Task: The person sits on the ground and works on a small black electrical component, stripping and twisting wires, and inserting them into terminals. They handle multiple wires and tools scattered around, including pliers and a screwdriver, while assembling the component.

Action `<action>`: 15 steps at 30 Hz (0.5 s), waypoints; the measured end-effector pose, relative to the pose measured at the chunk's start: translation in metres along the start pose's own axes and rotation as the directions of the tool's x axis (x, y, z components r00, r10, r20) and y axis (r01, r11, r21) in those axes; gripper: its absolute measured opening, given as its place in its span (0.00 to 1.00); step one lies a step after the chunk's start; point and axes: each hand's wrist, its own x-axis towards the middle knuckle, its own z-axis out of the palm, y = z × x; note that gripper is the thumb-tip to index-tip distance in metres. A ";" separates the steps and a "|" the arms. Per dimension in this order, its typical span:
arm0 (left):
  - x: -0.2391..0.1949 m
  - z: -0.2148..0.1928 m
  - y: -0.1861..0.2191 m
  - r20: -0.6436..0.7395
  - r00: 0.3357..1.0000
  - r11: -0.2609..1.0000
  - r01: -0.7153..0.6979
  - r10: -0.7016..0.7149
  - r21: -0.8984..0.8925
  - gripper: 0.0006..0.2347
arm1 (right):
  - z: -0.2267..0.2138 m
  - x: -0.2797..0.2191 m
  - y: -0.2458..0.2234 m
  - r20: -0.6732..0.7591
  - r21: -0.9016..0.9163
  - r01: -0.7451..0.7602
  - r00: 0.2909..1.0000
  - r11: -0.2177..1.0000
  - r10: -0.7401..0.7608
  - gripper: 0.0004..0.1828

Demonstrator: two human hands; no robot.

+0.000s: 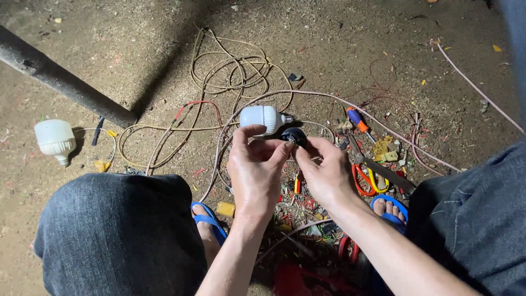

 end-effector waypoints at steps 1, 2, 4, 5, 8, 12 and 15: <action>0.000 0.001 0.000 -0.003 1.000 1.000 -0.005 0.005 0.011 0.22 | 0.000 0.001 0.003 -0.003 0.014 -0.001 1.000 1.000 0.001 0.27; 0.000 0.001 -0.001 -0.002 1.000 1.000 -0.005 0.005 0.012 0.22 | 0.001 0.002 0.004 -0.004 0.015 -0.001 1.000 1.000 0.001 0.27; 0.001 0.002 -0.003 -0.025 1.000 1.000 0.015 -0.014 0.020 0.21 | 0.001 0.005 0.006 -0.006 0.015 0.003 1.000 1.000 -0.003 0.27; 0.002 0.003 -0.003 -0.025 1.000 1.000 0.015 -0.015 0.020 0.21 | 0.001 0.005 0.007 -0.007 0.015 0.003 1.000 1.000 -0.003 0.27; 0.002 0.003 -0.004 -0.032 0.999 0.999 0.029 -0.028 0.014 0.21 | 0.001 0.004 0.006 -0.015 0.029 0.008 1.000 1.000 -0.007 0.25; 0.004 0.001 -0.008 -0.035 0.998 0.998 0.056 -0.055 0.017 0.20 | 0.002 0.006 0.009 -0.012 0.032 0.022 1.000 0.999 -0.022 0.24; 0.004 0.000 -0.008 -0.032 0.997 0.998 0.064 -0.065 -0.009 0.20 | 0.002 0.007 0.011 -0.011 0.032 0.011 1.000 0.999 -0.011 0.24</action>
